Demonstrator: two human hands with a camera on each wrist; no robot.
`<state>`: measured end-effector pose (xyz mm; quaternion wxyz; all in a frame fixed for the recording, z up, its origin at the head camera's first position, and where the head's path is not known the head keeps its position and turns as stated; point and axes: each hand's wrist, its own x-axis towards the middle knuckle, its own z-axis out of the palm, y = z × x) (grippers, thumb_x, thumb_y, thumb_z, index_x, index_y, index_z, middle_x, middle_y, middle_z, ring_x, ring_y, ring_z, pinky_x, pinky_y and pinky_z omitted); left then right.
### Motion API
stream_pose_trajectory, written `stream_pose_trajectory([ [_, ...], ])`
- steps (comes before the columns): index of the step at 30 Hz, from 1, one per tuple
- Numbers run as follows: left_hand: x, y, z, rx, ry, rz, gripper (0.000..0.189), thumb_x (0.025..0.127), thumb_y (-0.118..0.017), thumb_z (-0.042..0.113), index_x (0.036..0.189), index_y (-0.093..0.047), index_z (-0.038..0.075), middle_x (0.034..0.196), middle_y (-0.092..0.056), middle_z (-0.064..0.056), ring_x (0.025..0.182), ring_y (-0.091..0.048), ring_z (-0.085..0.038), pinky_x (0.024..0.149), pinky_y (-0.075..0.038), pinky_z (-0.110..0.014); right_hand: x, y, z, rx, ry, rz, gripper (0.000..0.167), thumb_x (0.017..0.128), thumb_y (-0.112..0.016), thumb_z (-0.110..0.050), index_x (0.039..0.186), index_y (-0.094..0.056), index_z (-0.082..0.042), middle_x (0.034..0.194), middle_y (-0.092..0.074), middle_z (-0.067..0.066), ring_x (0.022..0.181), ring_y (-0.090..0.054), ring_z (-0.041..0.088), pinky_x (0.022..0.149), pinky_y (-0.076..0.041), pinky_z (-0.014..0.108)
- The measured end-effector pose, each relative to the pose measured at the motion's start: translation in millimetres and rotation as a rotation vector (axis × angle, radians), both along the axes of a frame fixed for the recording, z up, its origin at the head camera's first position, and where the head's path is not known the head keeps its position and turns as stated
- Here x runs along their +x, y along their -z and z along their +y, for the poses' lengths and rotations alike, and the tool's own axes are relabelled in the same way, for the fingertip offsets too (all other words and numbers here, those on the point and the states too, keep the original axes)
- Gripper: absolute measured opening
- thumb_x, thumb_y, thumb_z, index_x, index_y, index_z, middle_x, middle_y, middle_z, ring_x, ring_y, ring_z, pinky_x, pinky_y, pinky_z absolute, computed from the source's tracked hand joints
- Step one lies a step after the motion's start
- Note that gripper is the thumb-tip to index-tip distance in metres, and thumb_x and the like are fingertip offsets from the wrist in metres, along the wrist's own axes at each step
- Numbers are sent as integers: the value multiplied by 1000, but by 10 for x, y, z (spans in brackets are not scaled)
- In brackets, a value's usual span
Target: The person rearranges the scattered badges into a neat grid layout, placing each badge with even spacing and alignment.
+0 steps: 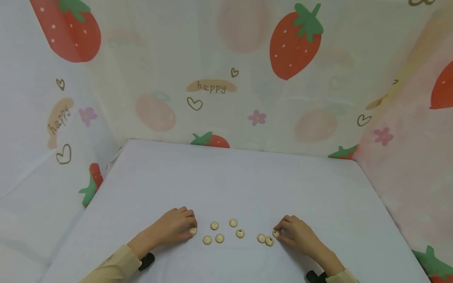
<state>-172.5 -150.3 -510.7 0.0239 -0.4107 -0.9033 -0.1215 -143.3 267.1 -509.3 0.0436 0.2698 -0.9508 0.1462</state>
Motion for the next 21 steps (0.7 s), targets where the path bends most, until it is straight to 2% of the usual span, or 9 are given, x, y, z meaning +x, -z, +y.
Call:
stream_pose_trajectory([
  [7, -97, -34, -9, 30, -65, -49, 15, 81, -68, 34, 93, -67, 24, 93, -58, 14, 86, -50, -6, 73, -47, -28, 2, -6, -2, -5, -7, -1, 15, 78, -73, -24, 90, -68, -18, 93, -60, -10, 86, -55, 9, 74, -48, 34],
  [21, -304, -30, -50, 78, -104, -14, 13, 80, -70, 23, 91, -68, 16, 88, -61, 7, 81, -54, -10, 71, -47, -32, 8, 26, 7, -23, 2, -4, 15, 78, -73, -24, 90, -67, -19, 94, -59, -11, 88, -54, 10, 75, -48, 35],
])
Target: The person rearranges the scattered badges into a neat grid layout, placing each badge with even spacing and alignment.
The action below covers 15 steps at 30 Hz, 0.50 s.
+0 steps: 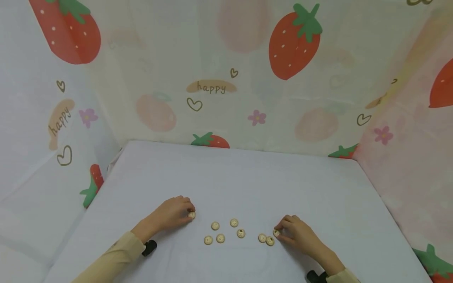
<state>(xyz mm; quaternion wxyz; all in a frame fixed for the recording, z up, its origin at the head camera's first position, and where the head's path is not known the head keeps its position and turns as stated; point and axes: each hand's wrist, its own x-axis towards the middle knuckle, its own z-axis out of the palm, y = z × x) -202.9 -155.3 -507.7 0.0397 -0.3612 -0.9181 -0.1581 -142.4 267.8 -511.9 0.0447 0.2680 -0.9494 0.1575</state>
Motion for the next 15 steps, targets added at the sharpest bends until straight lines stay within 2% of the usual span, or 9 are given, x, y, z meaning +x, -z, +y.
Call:
stream_pose_trajectory([
  [8, -132, 18, -36, -6, -3, 55, 15, 78, -72, 21, 91, -68, 15, 88, -62, 5, 81, -55, -14, 70, -47, -34, -2, 9, -5, 1, 5, 3, 15, 78, -73, -24, 90, -67, -19, 95, -58, -11, 88, -53, 10, 75, -48, 34],
  [15, -276, -33, -74, -26, -54, 43, 16, 80, -71, 22, 95, -69, 14, 93, -64, 3, 87, -57, -16, 73, -48, -35, 4, 11, -10, 0, 9, 6, 15, 78, -73, -24, 90, -67, -18, 94, -58, -10, 87, -52, 9, 74, -47, 33],
])
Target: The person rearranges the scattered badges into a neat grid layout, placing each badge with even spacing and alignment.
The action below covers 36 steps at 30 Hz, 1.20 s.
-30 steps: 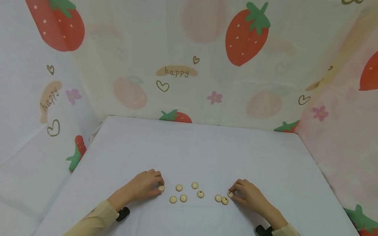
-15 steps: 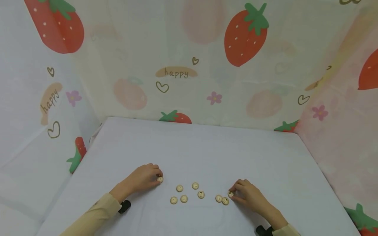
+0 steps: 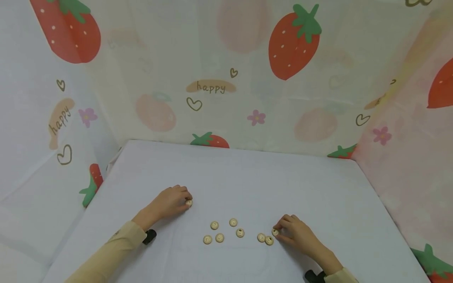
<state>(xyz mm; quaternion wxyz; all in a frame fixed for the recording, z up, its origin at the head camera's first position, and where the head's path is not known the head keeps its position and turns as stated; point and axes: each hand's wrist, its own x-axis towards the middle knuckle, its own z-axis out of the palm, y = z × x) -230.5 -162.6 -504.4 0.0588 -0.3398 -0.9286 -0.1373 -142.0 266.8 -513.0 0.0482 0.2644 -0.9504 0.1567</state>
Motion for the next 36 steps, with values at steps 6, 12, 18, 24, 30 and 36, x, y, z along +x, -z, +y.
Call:
stream_pose_trajectory([
  [6, -126, -27, -42, 58, -43, 4, 17, 80, -71, 19, 95, -69, 11, 91, -63, 2, 84, -57, -17, 72, -48, -35, -22, 20, 3, 24, 7, -3, 16, 78, -73, -25, 91, -67, -19, 94, -58, -12, 86, -52, 7, 74, -47, 31],
  [12, -232, 9, -58, 117, -81, -23, 15, 83, -67, 18, 95, -69, 9, 89, -63, 0, 84, -57, -18, 73, -48, -37, -19, 24, 9, 3, 14, -8, 16, 77, -73, -25, 90, -67, -20, 94, -58, -12, 86, -51, 7, 73, -47, 31],
  [18, -342, 57, -101, 111, -114, -50, 18, 84, -66, 19, 98, -68, 8, 90, -63, -2, 86, -58, -19, 75, -49, -37, -10, 23, 17, -20, 4, -6, 17, 77, -73, -26, 92, -66, -20, 95, -57, -13, 87, -51, 7, 74, -47, 31],
  [24, -464, 69, -158, 117, -125, -40, 17, 84, -66, 18, 97, -68, 6, 91, -63, -3, 86, -57, -21, 75, -48, -39, -9, 30, 28, -25, 4, -19, 16, 78, -73, -28, 91, -66, -21, 96, -58, -13, 87, -51, 6, 74, -47, 31],
  [30, -580, 22, -220, 99, -144, -39, 17, 84, -66, 15, 96, -68, 4, 90, -63, -5, 85, -58, -23, 75, -48, -40, -28, 19, 22, -32, -16, -7, 17, 78, -73, -27, 92, -66, -20, 95, -57, -13, 86, -50, 5, 73, -47, 30],
  [36, -686, 34, -242, 77, -156, -40, 16, 85, -64, 16, 95, -68, 5, 90, -62, -5, 86, -58, -24, 75, -48, -41, -20, 27, 22, -19, -5, -19, 17, 79, -72, -27, 92, -66, -21, 95, -57, -13, 86, -49, 6, 73, -46, 30],
])
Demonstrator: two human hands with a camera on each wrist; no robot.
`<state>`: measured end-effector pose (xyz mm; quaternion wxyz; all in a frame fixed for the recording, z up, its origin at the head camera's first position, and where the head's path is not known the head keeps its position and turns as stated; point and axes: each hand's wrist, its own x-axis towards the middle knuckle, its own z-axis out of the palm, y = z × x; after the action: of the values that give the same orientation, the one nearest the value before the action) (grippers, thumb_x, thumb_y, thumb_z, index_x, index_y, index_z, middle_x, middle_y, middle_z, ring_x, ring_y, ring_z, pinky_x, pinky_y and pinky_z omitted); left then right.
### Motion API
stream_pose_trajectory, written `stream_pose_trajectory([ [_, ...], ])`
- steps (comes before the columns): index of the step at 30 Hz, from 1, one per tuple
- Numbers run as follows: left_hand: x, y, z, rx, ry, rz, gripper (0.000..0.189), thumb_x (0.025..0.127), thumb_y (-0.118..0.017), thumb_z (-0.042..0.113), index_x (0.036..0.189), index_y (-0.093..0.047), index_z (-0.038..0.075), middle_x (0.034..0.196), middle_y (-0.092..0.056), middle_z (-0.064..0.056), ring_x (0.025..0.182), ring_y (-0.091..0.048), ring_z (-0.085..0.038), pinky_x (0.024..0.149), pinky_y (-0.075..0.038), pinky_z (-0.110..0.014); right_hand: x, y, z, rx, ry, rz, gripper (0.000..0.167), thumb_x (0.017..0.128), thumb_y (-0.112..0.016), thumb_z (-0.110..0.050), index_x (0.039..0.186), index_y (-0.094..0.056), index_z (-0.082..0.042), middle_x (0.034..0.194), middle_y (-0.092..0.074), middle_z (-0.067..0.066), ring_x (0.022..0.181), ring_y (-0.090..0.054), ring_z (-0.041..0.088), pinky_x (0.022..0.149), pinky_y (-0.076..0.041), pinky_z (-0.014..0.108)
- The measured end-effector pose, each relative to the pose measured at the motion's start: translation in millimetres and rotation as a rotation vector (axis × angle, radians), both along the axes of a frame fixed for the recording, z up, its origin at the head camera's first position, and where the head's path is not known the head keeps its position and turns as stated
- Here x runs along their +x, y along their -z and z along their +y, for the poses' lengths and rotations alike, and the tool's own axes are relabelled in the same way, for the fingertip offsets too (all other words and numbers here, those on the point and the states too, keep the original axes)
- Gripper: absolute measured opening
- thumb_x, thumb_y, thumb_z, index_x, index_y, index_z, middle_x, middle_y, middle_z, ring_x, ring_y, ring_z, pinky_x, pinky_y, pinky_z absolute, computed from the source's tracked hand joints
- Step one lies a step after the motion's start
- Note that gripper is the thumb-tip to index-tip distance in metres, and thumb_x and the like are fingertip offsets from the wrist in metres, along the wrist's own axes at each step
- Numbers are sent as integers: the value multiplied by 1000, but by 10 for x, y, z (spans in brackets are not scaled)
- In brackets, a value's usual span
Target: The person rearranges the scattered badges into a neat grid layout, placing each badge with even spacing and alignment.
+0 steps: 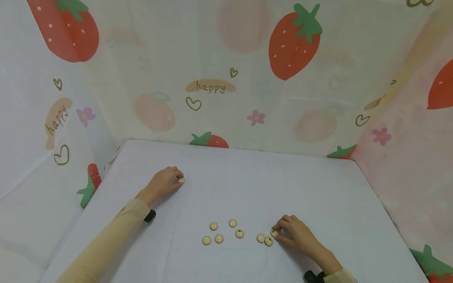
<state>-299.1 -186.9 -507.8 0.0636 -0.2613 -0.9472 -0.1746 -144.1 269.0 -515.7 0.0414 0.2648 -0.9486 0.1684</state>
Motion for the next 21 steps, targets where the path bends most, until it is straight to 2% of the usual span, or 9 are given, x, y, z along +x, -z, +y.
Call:
stream_pose_trajectory([
  [10, -155, 30, -39, 12, -58, -7, 17, 82, -67, 13, 94, -68, 2, 88, -62, -7, 84, -59, -26, 75, -48, -42, -1, 10, 5, -22, -13, 38, 16, 78, -73, -28, 91, -66, -22, 95, -58, -15, 86, -50, 6, 72, -46, 31],
  [21, -314, 43, -31, 14, -120, -37, 20, 82, -65, 14, 96, -68, 0, 88, -62, -10, 83, -58, -27, 74, -48, -42, -7, 6, 1, 1, -5, 2, 15, 80, -70, -30, 92, -66, -22, 95, -58, -14, 86, -49, 6, 71, -45, 31],
])
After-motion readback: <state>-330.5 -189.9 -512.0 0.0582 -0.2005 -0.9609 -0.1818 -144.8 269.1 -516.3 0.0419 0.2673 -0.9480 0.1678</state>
